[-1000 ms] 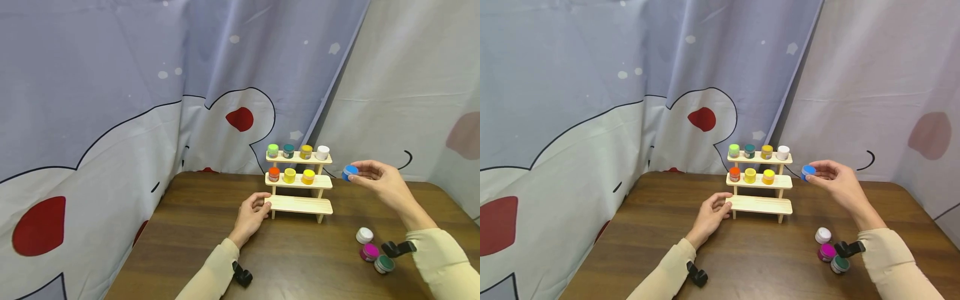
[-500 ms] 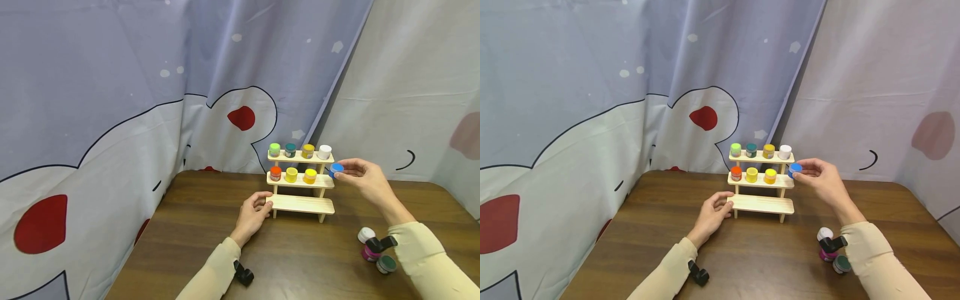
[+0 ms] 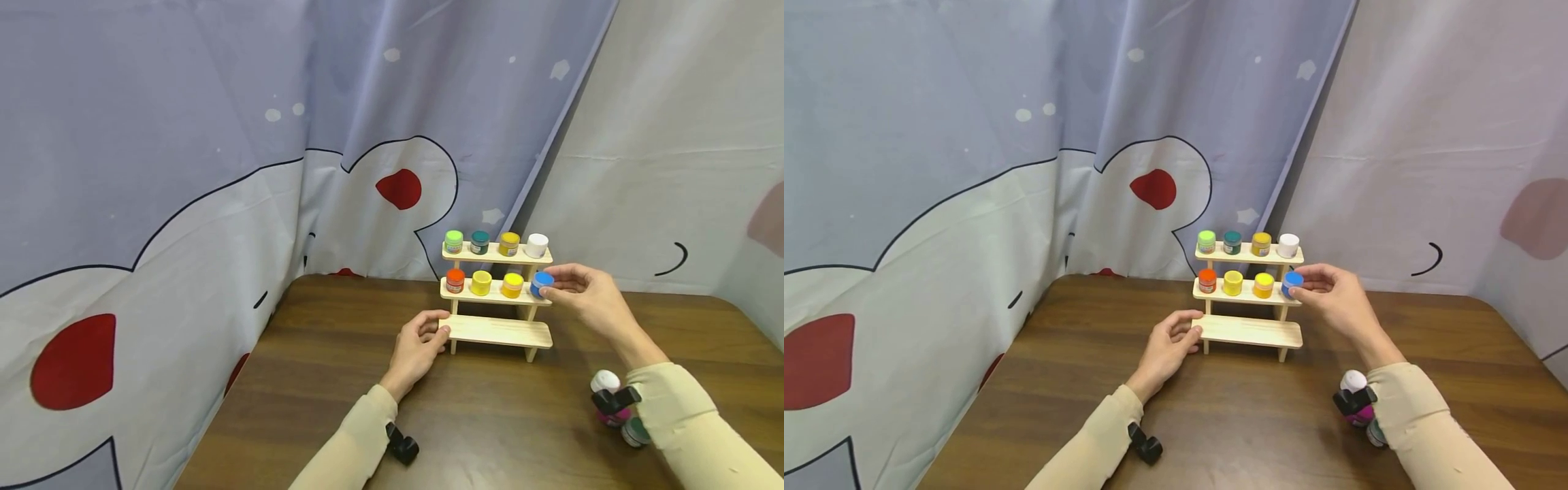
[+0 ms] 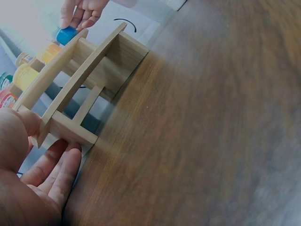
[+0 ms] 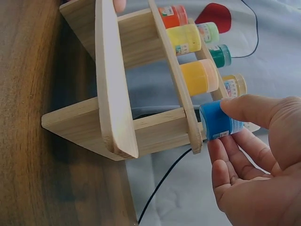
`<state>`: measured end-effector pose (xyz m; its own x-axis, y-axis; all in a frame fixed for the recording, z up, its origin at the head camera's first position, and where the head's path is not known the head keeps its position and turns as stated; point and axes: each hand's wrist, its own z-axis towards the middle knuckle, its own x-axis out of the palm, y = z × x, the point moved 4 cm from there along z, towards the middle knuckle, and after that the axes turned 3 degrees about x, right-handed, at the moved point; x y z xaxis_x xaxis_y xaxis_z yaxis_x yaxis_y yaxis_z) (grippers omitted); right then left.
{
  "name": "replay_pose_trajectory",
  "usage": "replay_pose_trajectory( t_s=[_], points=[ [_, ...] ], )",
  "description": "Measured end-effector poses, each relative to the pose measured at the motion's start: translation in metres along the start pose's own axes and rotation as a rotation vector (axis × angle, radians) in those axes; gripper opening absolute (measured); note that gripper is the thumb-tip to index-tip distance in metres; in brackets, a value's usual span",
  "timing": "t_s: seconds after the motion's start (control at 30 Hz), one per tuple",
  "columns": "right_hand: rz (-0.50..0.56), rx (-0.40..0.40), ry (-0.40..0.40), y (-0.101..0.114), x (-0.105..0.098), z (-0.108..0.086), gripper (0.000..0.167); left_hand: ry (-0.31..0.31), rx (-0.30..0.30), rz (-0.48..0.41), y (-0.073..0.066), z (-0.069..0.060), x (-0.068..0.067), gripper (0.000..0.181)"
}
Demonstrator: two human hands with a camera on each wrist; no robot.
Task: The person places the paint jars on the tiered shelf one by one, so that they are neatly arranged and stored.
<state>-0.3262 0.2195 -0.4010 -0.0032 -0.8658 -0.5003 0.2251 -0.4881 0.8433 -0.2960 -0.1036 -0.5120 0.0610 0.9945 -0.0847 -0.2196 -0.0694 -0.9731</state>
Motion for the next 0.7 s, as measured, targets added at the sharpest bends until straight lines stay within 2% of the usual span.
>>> replay_pose_trajectory(
  t_s=[0.23, 0.7],
  points=[
    [-0.018, 0.006, 0.011, -0.0044, 0.0039, 0.001, 0.047, -0.004, 0.011, -0.008, -0.0012, -0.0001, 0.0009, 0.027],
    [-0.041, 0.008, 0.004, -0.0066, 0.0068, 0.0014, 0.045, -0.002, -0.009, 0.002, -0.0005, 0.0005, 0.0001, 0.026]
  ],
)
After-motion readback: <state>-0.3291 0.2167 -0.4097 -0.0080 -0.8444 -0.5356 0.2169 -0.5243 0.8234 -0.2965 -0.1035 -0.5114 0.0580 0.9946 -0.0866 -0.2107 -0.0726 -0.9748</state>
